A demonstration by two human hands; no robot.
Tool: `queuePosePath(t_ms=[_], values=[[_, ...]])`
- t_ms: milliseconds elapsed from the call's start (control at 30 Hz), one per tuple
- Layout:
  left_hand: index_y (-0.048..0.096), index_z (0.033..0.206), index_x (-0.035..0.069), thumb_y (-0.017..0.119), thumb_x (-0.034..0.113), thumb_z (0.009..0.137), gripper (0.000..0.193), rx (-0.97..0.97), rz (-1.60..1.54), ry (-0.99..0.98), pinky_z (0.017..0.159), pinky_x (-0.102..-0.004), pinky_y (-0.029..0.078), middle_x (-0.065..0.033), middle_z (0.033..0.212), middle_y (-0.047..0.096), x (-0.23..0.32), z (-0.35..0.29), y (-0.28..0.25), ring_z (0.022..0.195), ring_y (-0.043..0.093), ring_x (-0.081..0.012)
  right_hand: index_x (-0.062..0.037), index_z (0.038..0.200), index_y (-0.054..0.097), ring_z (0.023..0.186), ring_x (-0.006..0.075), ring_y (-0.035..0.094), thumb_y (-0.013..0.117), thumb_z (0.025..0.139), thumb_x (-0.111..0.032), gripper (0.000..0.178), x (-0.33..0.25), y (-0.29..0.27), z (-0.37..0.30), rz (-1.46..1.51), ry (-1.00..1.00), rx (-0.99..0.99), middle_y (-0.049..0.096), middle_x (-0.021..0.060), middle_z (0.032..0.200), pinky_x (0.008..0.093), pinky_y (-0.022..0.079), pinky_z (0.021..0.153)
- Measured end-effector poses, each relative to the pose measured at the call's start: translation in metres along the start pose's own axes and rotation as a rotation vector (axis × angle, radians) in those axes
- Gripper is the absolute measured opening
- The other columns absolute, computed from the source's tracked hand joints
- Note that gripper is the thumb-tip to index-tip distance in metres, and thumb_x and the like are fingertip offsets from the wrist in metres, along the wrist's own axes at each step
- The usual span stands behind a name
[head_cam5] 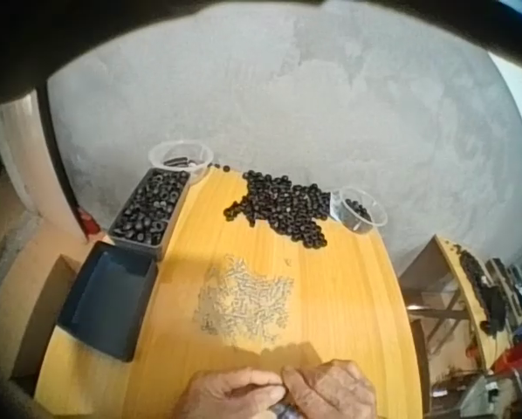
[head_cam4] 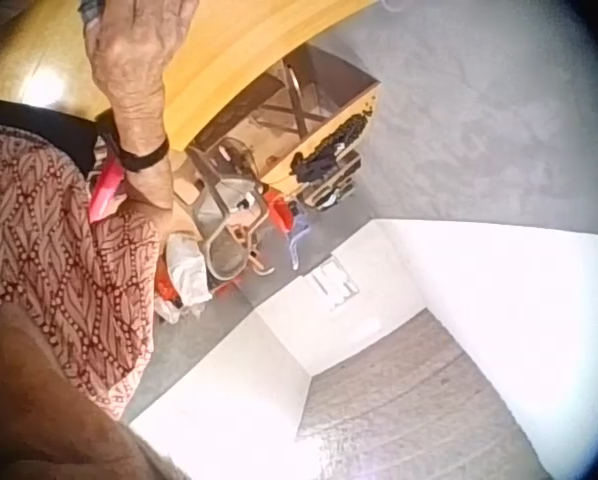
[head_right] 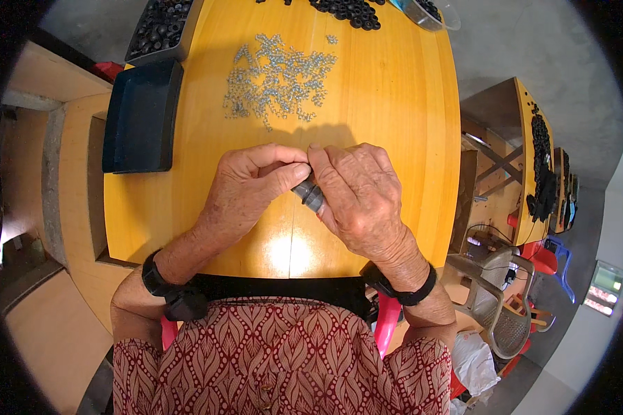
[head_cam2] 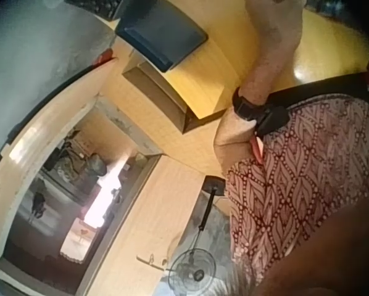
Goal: The person assembles small black plastic parts by hand, inserting small springs and other assembly components into them and pressing the parts together.
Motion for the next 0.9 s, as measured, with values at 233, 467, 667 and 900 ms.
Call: queuePosePath(t_ms=[233,467,667,900], values=[[0.064,0.109,-0.004,0.062,0.008,0.09,0.022,-0.144,-0.21,-0.081,0.085,-0.0241,0.047,-0.0048,0.099,0.066,0.006,0.001,-0.007,0.092,0.059,-0.0094,0.0024,0.108,0.064,0.079,0.0295,0.062,0.075,0.067,-0.013,0.045,0.009,0.001,-0.002,0.131,0.044,0.02,0.063,0.0153,0.09,0.0381,0.049,0.074],[0.065,0.107,-0.003,0.062,0.007,0.09,0.02,-0.158,-0.107,-0.102,0.084,-0.0238,0.048,-0.0043,0.096,0.067,0.003,0.0,-0.007,0.09,0.06,-0.0092,0.0045,0.108,0.062,0.076,0.028,0.061,0.075,0.066,-0.008,0.046,0.008,0.005,-0.002,0.168,-0.025,0.039,0.062,0.0132,0.086,0.0371,0.048,0.071],[0.066,0.104,-0.004,0.06,0.008,0.091,0.019,-0.124,0.069,-0.096,0.082,-0.023,0.047,-0.0034,0.093,0.067,0.002,0.001,-0.006,0.088,0.059,-0.0083,0.0051,0.105,0.062,0.075,0.0282,0.06,0.074,0.066,-0.01,0.043,0.008,0.006,-0.004,0.125,-0.004,0.012,0.06,0.0128,0.084,0.0389,0.047,0.071],[0.066,0.104,-0.004,0.06,0.008,0.091,0.019,-0.112,0.095,-0.067,0.08,-0.0231,0.047,-0.0032,0.092,0.067,0.001,0.002,-0.007,0.088,0.059,-0.0084,0.0039,0.105,0.061,0.075,0.0305,0.058,0.074,0.064,-0.012,0.046,-0.001,0.0,0.0,-0.017,0.021,-0.082,0.061,0.0148,0.088,0.039,0.047,0.07]])
Point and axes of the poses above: each hand's wrist, its own z-axis towards the middle knuckle, its own y-axis out of the palm, x = y × z, the point moved 3 cm from there along z, towards the middle knuckle
